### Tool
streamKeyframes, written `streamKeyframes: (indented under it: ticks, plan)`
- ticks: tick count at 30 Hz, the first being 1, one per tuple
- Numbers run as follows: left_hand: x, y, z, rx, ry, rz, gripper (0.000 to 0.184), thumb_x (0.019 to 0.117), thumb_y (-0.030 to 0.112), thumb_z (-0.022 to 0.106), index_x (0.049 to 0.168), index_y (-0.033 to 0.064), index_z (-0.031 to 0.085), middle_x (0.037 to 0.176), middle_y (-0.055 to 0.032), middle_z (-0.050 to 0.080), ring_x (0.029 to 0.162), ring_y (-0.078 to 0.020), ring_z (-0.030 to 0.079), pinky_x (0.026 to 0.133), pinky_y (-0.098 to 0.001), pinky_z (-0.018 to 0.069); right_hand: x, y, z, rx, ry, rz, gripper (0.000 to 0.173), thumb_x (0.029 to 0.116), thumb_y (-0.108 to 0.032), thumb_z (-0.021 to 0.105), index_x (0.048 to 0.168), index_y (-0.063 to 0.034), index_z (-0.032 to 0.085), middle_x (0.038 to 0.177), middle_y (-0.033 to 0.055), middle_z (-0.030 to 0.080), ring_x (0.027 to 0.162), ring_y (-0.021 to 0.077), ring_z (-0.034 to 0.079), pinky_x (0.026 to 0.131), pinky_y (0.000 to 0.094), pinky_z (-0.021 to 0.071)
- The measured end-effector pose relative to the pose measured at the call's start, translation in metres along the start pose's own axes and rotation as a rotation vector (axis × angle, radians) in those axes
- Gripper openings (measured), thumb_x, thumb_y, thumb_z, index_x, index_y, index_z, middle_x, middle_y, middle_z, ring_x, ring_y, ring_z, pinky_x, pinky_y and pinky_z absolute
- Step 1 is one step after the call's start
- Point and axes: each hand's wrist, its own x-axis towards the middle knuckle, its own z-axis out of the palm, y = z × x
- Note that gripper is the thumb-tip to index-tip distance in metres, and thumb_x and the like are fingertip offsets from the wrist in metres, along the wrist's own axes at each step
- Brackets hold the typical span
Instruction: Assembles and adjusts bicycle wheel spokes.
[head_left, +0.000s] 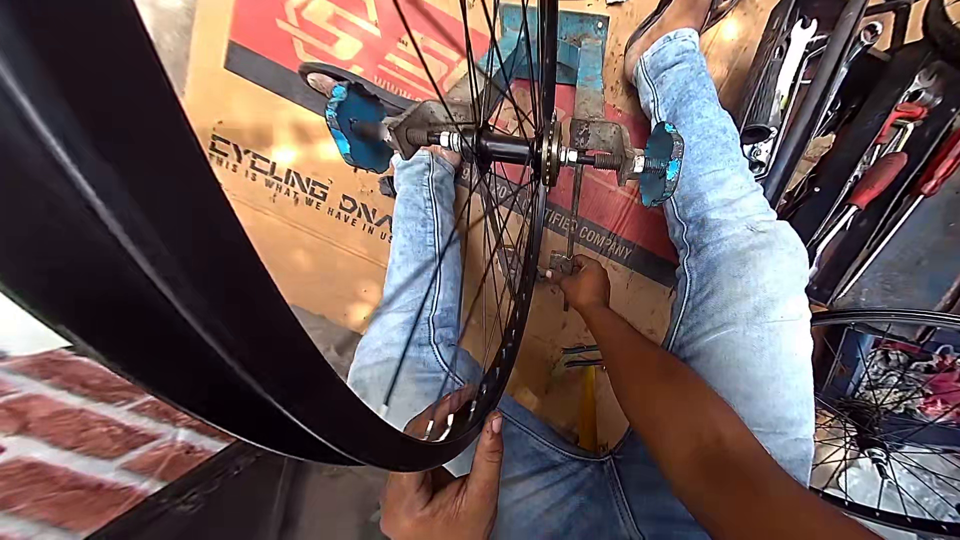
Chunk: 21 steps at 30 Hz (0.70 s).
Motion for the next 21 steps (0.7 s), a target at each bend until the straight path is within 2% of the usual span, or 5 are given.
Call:
streamKeyframes:
  ticks: [7,9,13,18,21]
  plan:
    - [-0.0054,-0.0040,-0.0029,0.031,0.029,0.028,0.034,0.0874,0.025,0.080,0.117,0.0138,0.067,0.111,0.0032,0.073,0.109,-0.0118,0.069,0.098,-0.0308,0.0570,0.0008,-0.0001,0.0008,0.006,0.003,0.010,0.034,0.0810,-0.042,0.086,0.095,-0.0139,0.072,0.083,0.0080,0.071,0.079,0.0279,0.068,0.071,0.0559,0.0537]
    - [-0.0054,-0.0052,-0.0027,0.012,0.032,0.029,0.040,0.0872,0.026,0.080,0.123,0.0162,0.065,0.116,0.0039,0.072,0.112,-0.0129,0.067,0.100,-0.0320,0.0557,0.0017,0.0003,0.0009,0.011,0.002,0.011,0.034,0.0808,-0.043,0.086,0.095,-0.0143,0.073,0.084,0.0078,0.071,0.080,0.0276,0.069,0.072,0.0559,0.0543]
    - [-0.0028,-0.0057,-0.0031,-0.027,0.019,0.035,0.063,0.0822,0.029,0.083,0.137,0.0195,0.054,0.130,0.0028,0.065,0.124,-0.0170,0.061,0.108,-0.0379,0.0499,0.0015,0.0006,0.0012,0.017,-0.001,0.014,0.034,0.0812,-0.042,0.086,0.096,-0.0137,0.073,0.084,0.0078,0.071,0.080,0.0277,0.069,0.072,0.0562,0.0542]
    - [-0.0025,-0.0059,-0.0027,-0.018,0.009,0.026,0.067,0.0810,0.032,0.084,0.138,0.0158,0.053,0.130,0.0009,0.065,0.124,-0.0169,0.061,0.108,-0.0373,0.0496,0.0019,0.0004,0.0010,0.018,-0.001,0.014,0.035,0.0810,-0.042,0.086,0.097,-0.0139,0.073,0.086,0.0083,0.072,0.082,0.0277,0.069,0.074,0.0564,0.0545]
    - [-0.0033,-0.0059,-0.0023,-0.016,0.008,0.021,0.066,0.0816,0.031,0.083,0.138,0.0170,0.053,0.131,0.0021,0.065,0.124,-0.0158,0.061,0.108,-0.0361,0.0497,0.0018,0.0008,0.0014,0.018,0.001,0.012,0.034,0.0809,-0.042,0.086,0.096,-0.0138,0.073,0.084,0.0079,0.071,0.080,0.0275,0.069,0.072,0.0561,0.0541]
